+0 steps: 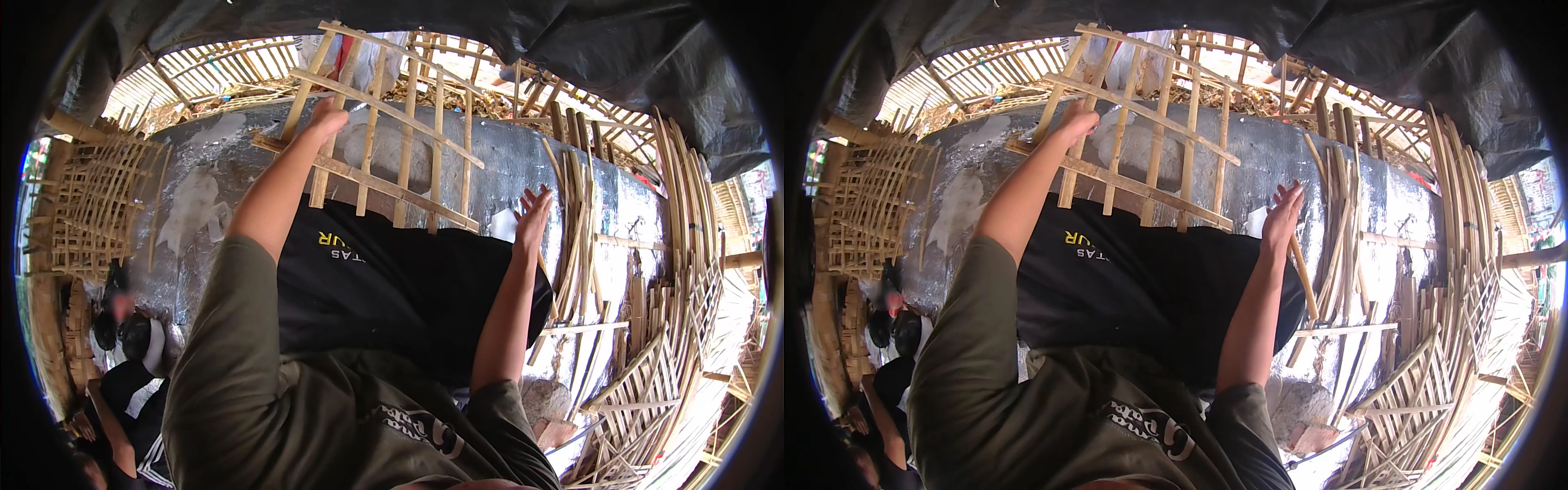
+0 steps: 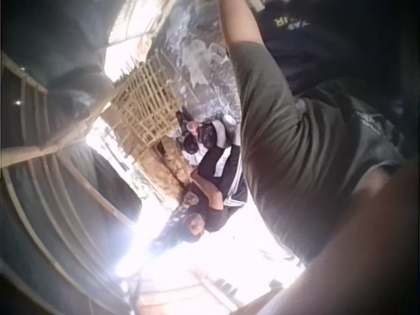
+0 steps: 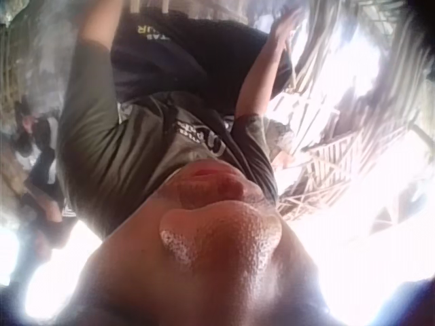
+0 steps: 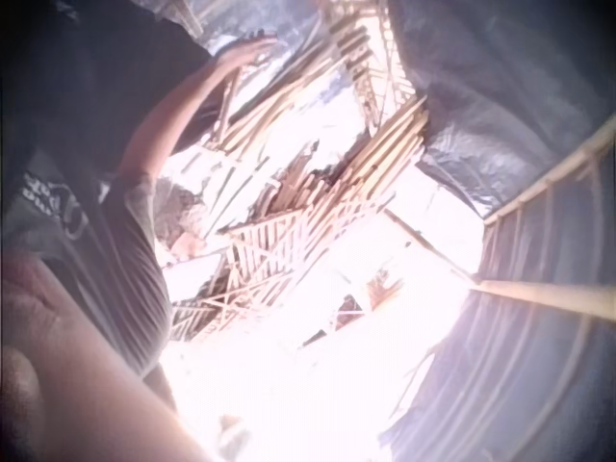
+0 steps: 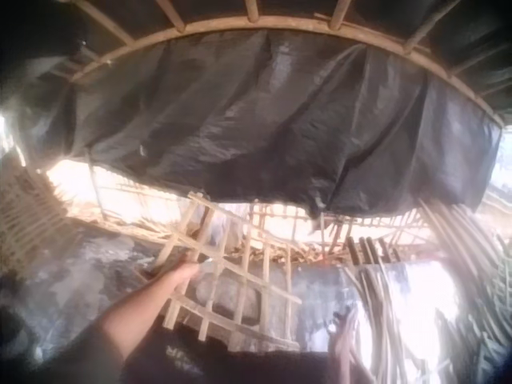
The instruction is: The person aligns bamboo strips on a wooden frame and secures the intersections using a hammer and small nails to form a grid pattern.
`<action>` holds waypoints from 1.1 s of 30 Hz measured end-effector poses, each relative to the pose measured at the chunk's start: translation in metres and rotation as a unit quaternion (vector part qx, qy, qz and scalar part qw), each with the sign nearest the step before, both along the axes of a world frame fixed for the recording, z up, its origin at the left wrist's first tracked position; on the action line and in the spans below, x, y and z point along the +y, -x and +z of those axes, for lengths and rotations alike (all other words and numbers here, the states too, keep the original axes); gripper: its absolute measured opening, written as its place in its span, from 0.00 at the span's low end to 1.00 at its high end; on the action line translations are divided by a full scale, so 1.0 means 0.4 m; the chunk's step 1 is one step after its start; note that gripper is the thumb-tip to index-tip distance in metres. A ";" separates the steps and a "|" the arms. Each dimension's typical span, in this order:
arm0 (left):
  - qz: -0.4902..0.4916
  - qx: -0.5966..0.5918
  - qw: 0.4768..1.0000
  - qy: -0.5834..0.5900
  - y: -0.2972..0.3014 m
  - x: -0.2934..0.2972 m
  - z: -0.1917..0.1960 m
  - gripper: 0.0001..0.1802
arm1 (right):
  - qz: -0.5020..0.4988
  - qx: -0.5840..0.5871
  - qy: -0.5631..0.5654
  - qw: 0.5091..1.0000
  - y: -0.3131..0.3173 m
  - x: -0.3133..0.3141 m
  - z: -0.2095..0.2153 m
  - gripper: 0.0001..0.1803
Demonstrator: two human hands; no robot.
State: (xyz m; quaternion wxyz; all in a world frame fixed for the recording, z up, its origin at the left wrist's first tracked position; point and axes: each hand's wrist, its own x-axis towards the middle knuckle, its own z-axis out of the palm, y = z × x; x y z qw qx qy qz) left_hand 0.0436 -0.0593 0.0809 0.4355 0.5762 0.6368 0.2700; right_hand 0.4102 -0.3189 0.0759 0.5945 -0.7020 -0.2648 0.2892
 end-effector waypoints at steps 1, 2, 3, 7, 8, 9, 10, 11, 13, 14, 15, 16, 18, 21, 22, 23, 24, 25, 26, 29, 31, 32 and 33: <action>-0.002 0.030 0.999 -0.026 0.013 0.013 -0.024 0.19 | 0.004 0.005 0.008 1.000 -0.006 0.000 -0.009 0.42; -0.005 0.059 0.997 -0.053 0.025 0.022 -0.050 0.19 | 0.007 0.010 0.015 1.000 -0.013 0.002 -0.016 0.41; -0.007 0.091 0.992 -0.082 0.046 0.039 -0.076 0.18 | 0.024 -0.023 0.040 0.999 -0.014 0.009 -0.017 0.38; -0.030 0.082 0.994 -0.070 0.026 0.042 -0.139 0.17 | 0.085 -0.158 0.144 0.973 -0.046 0.000 -0.022 0.29; -0.047 0.074 0.995 -0.044 0.024 0.039 -0.153 0.17 | 0.083 -0.157 0.160 0.971 -0.033 0.006 -0.043 0.30; -0.063 0.055 0.996 -0.033 0.068 0.059 -0.166 0.17 | 0.099 -0.164 0.198 0.961 -0.009 0.022 -0.040 0.30; -0.078 0.037 0.996 -0.022 0.092 0.074 -0.166 0.17 | 0.117 -0.169 0.234 0.950 0.008 0.036 -0.031 0.30; -0.068 0.023 0.996 -0.049 0.101 0.081 -0.180 0.15 | 0.110 -0.193 0.199 0.955 0.028 0.036 -0.027 0.28; -0.074 0.011 0.997 -0.037 0.054 0.091 -0.179 0.12 | 0.144 -0.244 0.276 0.918 0.003 0.036 -0.062 0.25; -0.075 0.005 0.997 -0.029 0.038 0.090 -0.180 0.10 | 0.164 -0.270 0.314 0.896 -0.012 0.037 -0.081 0.23; -0.084 -0.012 0.996 -0.015 0.052 0.101 -0.184 0.10 | 0.188 -0.295 0.346 0.871 -0.005 0.045 -0.086 0.21; -0.093 -0.029 0.995 -0.001 0.064 0.120 -0.186 0.10 | 0.202 -0.286 0.346 0.871 0.006 0.057 -0.094 0.21; -0.095 -0.036 0.995 0.006 0.057 0.124 -0.199 0.10 | 0.222 -0.271 0.348 0.869 0.017 0.080 -0.104 0.21; -0.091 0.011 0.996 0.003 0.003 0.094 -0.207 0.12 | 0.269 -0.248 0.302 0.880 0.029 0.094 -0.117 0.22; -0.091 0.028 0.995 -0.023 0.021 0.114 -0.213 0.13 | 0.288 -0.246 0.290 0.879 0.046 0.104 -0.128 0.23; -0.090 0.046 0.994 -0.049 0.035 0.137 -0.219 0.14 | 0.299 -0.268 0.278 0.873 0.055 0.112 -0.136 0.22; -0.090 0.064 0.991 -0.073 0.059 0.148 -0.233 0.16 | 0.311 -0.267 0.285 0.866 0.063 0.119 -0.138 0.22; -0.120 0.061 0.990 -0.040 0.041 0.154 -0.214 0.18 | 0.318 -0.269 0.298 0.859 0.052 0.123 -0.133 0.21; -0.110 0.057 0.991 -0.054 0.016 0.145 -0.204 0.16 | 0.325 -0.271 0.310 0.852 0.046 0.129 -0.130 0.21; -0.107 0.042 0.990 -0.088 0.019 0.144 -0.159 0.13 | 0.309 -0.233 0.280 0.879 0.060 0.123 -0.085 0.19; -0.107 0.021 0.990 -0.093 0.035 0.146 -0.113 0.14 | 0.319 -0.175 0.236 0.901 0.064 0.127 -0.072 0.16; -0.108 0.013 0.989 -0.096 0.046 0.143 -0.093 0.14 | 0.327 -0.157 0.220 0.906 0.078 0.133 -0.056 0.14; -0.117 0.038 0.987 -0.099 0.077 0.152 -0.077 0.15 | 0.328 -0.154 0.196 0.911 0.100 0.139 -0.039 0.14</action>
